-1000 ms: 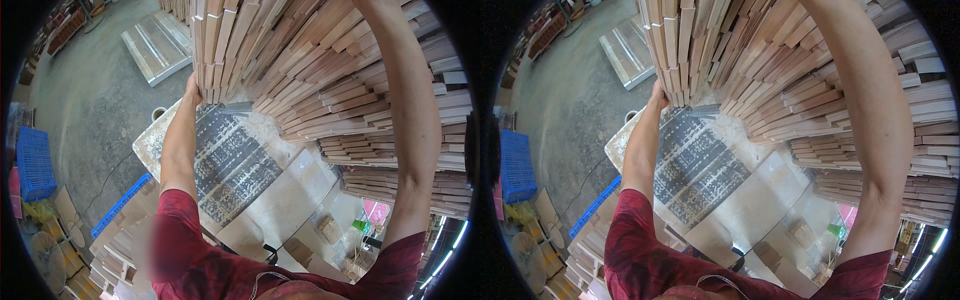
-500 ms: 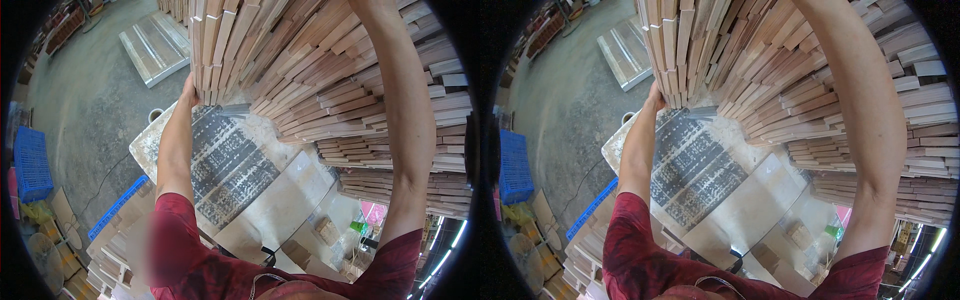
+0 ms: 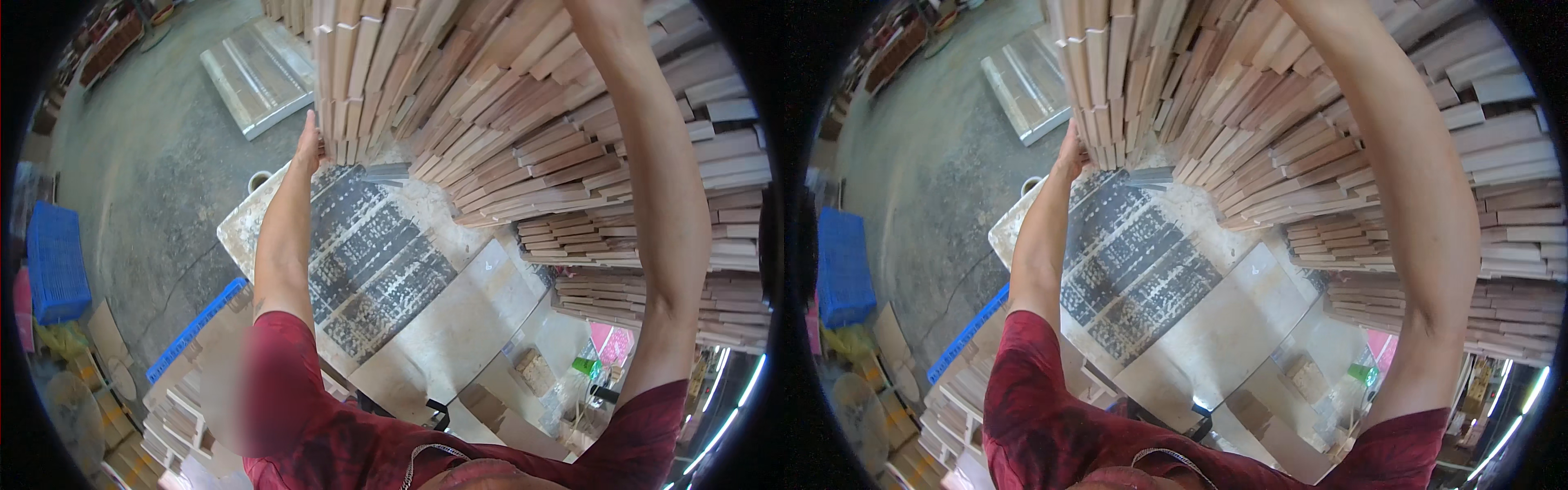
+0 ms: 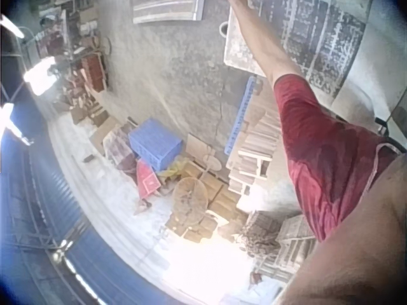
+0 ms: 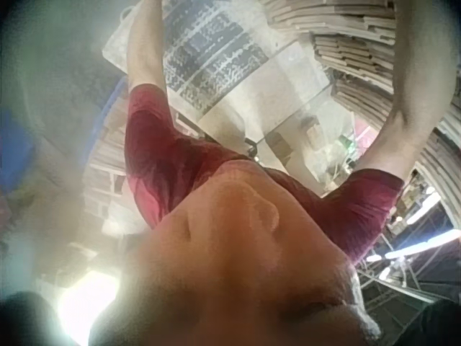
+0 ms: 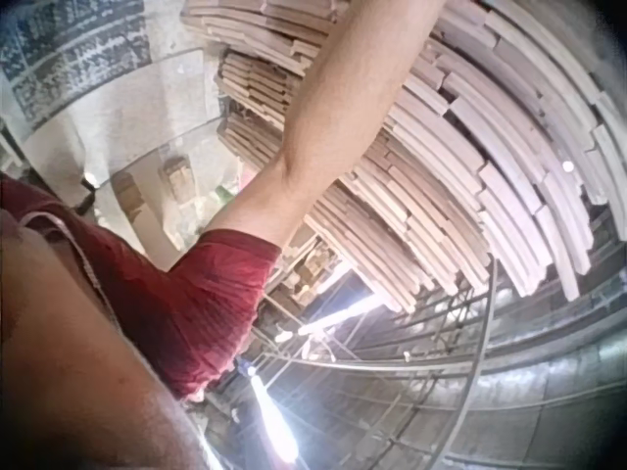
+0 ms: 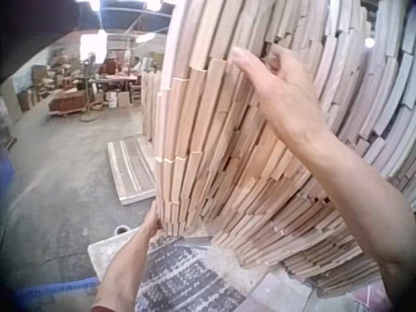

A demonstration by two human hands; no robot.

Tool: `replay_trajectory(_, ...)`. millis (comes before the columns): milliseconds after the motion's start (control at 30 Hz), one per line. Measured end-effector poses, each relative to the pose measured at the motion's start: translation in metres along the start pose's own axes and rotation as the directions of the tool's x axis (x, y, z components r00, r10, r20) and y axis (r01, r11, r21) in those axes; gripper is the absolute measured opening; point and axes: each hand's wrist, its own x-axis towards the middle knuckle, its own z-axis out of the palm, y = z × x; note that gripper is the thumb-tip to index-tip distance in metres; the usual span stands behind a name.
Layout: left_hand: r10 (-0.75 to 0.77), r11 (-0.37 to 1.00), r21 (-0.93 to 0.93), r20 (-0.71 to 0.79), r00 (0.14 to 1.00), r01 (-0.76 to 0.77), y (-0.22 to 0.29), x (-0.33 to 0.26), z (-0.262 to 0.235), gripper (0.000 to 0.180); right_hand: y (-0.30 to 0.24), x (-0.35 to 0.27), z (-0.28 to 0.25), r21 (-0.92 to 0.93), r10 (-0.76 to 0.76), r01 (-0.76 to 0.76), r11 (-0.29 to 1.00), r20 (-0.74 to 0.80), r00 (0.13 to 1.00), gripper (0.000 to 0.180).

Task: Assembling small wooden cross-members or frame components by hand in a workshop.

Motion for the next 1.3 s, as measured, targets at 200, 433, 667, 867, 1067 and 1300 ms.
replay_trajectory(200, 0.001, 1.000, 0.029, -0.137, 0.991, 0.003, -0.016, -0.027, -0.057, 0.097, 0.040, -0.108, -0.026, -0.177, -0.337, 0.399, 0.900, 0.299, 0.893, 0.061)
replay_trajectory(433, 0.107, 0.994, 0.023, -0.103, 0.989, -0.106, -0.005, -0.050, -0.056, 0.088, 0.032, -0.198, -0.110, -0.190, -0.205, 0.393, 0.900, 0.611, 0.764, 0.067)
replay_trajectory(667, 0.509, 0.860, 0.298, -0.454, 0.731, -0.414, -0.022, -0.096, -0.058, 0.066, 0.007, -0.249, -0.154, -0.267, 0.010, 0.293, 0.918, 0.755, 0.656, 0.054)
replay_trajectory(867, 0.961, 0.239, 0.372, -0.221, 0.164, -0.897, 0.001, -0.380, 0.052, 0.053, -0.009, -0.294, -0.194, -0.331, 0.202, 0.115, 0.937, 0.778, 0.595, 0.034)
replay_trajectory(1067, 0.649, -0.398, -0.042, 0.693, -0.313, -0.916, -0.019, -0.611, 0.161, 0.076, -0.044, -0.356, -0.232, -0.118, 0.100, 0.001, 0.993, 0.844, 0.527, 0.038)
replay_trajectory(1300, 0.616, -0.383, -0.135, 0.700, -0.361, -0.914, -0.059, -0.706, 0.179, 0.080, -0.130, -0.451, -0.414, -0.480, 0.400, -0.145, 0.865, 0.486, 0.777, 0.044)
